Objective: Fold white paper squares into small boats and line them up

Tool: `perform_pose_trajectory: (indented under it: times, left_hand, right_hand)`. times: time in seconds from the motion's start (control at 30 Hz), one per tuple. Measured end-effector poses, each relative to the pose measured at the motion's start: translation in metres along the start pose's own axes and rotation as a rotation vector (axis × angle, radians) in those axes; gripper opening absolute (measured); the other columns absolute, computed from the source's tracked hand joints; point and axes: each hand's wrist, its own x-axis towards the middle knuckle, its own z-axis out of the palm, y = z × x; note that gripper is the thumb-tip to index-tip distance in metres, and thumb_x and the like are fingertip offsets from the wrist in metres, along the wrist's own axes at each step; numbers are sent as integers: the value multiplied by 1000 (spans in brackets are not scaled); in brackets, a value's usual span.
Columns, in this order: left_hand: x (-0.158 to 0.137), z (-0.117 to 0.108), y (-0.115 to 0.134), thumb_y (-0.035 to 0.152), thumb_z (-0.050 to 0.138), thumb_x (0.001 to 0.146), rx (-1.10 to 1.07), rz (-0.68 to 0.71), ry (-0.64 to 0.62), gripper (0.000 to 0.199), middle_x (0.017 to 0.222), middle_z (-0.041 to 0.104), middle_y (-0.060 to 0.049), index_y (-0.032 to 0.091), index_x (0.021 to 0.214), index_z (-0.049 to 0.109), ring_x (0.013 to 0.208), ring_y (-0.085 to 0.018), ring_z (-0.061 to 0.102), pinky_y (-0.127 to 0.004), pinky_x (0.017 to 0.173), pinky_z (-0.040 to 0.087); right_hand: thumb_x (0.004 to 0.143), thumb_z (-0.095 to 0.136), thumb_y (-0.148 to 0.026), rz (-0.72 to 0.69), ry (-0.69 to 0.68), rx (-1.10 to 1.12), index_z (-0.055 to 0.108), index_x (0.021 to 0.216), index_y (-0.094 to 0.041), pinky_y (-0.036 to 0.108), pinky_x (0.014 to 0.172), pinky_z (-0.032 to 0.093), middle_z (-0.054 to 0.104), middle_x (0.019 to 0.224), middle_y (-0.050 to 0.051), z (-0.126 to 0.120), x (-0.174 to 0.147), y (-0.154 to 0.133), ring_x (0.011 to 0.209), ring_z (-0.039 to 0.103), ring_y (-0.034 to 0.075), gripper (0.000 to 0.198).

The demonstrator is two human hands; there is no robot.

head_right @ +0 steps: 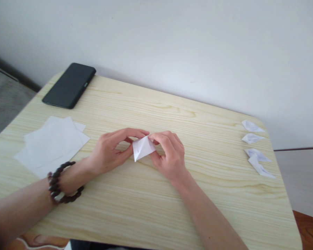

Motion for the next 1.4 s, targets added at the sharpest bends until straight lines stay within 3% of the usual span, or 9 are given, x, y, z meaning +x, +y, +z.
perform_pose_trajectory:
  times: [0.27,0.5,0.7,0.97,1.13,1.3,1.4]
  left_hand:
    - [-2,1,-3,8,57,81,3,-98,57,19,96,71,-1,18,96,56,85,-11,68,-18,69,55]
    - [-1,1,-5,9,59,79,85,-50,72,17,89,70,0,18,92,54,79,-11,67,-17,63,53]
    - [-3,2,-8,14,61,79,171,-50,55,17,81,67,3,19,94,54,69,-9,64,-18,62,53]
    - [2,-1,-3,9,52,77,137,-131,22,24,82,71,-1,14,96,66,66,-10,62,-18,59,48]
    - [5,-5,-2,15,53,81,-117,-323,-112,25,86,74,-2,14,98,72,71,-13,66,-20,62,50]
    - [11,-11,0,27,60,86,-569,-480,-182,28,95,73,-6,13,108,70,80,-16,67,-21,64,55]
    - [12,-14,-3,23,64,85,-771,-537,-187,29,95,74,-4,18,113,68,83,-15,68,-22,71,55]
  right_hand:
    - [80,67,-13,11,-34,56,65,96,-21,27,59,47,60,75,0,-1,1,-1,66,57,13,18]
    - [82,63,-18,45,-56,-16,59,87,-21,27,60,46,62,65,-3,1,-2,-1,59,58,12,7]
    - [81,58,-16,49,-69,-95,54,92,-22,25,59,48,64,67,-4,5,-5,-3,57,59,11,13]
    - [81,57,-13,120,-57,-25,55,95,-23,18,51,46,59,60,-8,5,-3,-6,49,56,8,17]
    - [81,57,-11,170,-75,31,59,99,-22,17,48,44,58,58,-8,2,-3,-6,45,53,6,21]
    - [83,55,-8,68,-11,13,62,101,-25,19,48,46,71,78,-3,1,-2,-3,52,58,7,25]
    - [85,55,-7,24,-4,-3,62,104,-25,21,51,47,69,70,-4,0,-2,0,56,61,9,28]
